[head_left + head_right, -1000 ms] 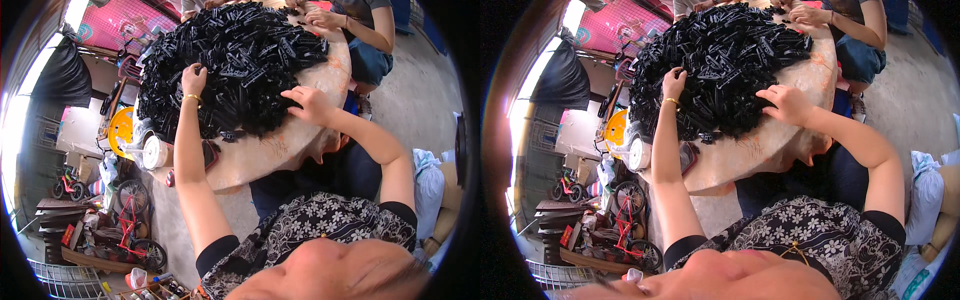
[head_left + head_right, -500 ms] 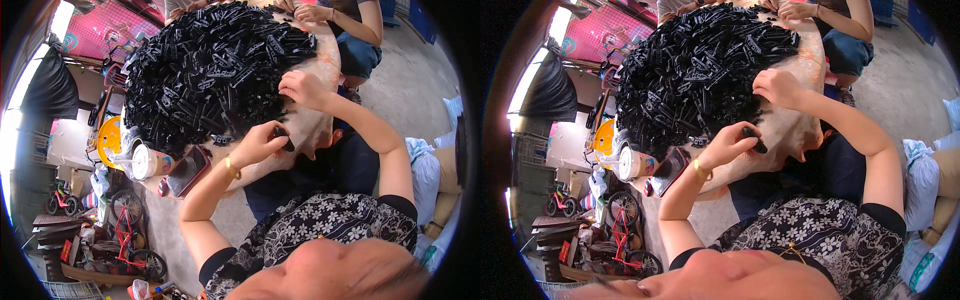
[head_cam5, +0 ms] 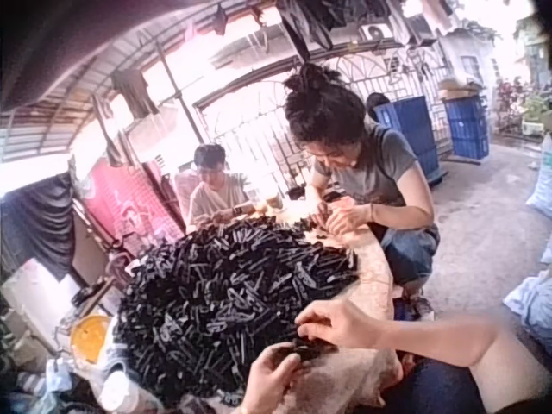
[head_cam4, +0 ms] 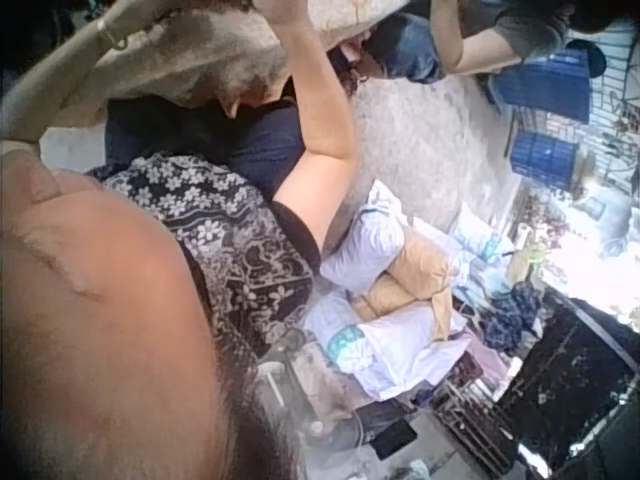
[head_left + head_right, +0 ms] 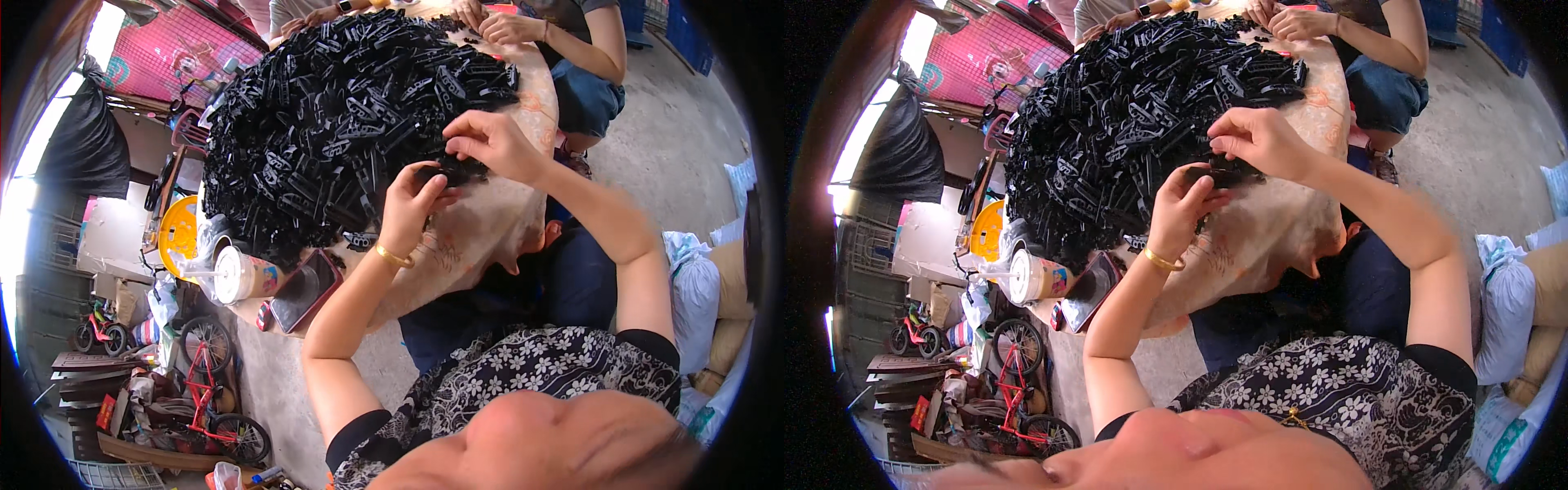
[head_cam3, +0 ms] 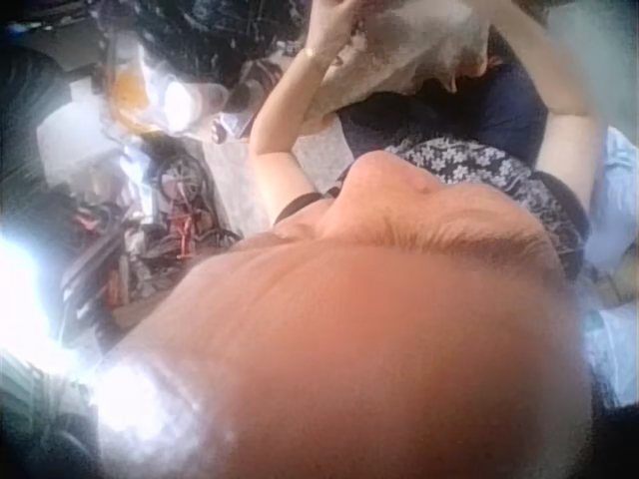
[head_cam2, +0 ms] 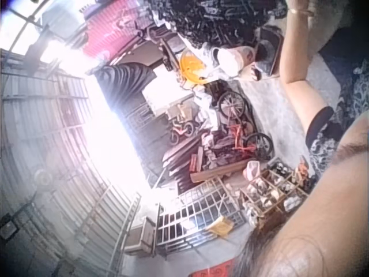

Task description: Sorting and pairing small black plastic clips on a table.

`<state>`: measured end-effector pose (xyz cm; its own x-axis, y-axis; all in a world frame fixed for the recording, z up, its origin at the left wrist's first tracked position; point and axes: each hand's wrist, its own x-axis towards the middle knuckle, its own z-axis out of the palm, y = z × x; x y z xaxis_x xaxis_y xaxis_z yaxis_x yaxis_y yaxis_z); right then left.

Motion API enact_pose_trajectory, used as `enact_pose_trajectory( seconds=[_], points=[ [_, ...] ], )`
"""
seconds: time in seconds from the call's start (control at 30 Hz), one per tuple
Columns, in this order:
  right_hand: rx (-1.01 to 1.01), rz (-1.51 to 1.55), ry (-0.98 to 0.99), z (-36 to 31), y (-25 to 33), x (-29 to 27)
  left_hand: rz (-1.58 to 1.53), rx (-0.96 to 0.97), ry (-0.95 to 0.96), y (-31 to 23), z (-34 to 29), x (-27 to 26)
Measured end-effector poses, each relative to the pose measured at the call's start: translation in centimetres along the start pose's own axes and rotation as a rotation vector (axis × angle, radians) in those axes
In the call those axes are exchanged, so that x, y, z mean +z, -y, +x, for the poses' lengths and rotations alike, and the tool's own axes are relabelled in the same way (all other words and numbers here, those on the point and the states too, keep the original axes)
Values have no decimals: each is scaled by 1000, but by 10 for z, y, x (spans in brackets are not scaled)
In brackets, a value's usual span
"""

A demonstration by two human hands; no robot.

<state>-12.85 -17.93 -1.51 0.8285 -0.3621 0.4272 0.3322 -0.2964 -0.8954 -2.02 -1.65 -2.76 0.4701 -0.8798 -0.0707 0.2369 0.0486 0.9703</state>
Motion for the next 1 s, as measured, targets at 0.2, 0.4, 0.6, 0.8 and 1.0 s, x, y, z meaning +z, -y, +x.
enact_pose_trajectory(
  seconds=[0.2,0.4,0.6,0.8,1.0],
  points=[
    [63,118,37,-13,13,15,-82,67,-6,-1,-5,-7],
    [-137,-152,-26,-20,3,22,-125,36,26,-2,-13,-3],
    [-225,-171,-89,-22,5,25,-176,-16,13,1,-12,-3],
    [-406,-398,-41,-23,-5,22,-131,-20,6,-2,-14,-1],
    [-401,-493,-21,-26,3,22,-125,-10,-10,-4,-15,-4]
  ],
)
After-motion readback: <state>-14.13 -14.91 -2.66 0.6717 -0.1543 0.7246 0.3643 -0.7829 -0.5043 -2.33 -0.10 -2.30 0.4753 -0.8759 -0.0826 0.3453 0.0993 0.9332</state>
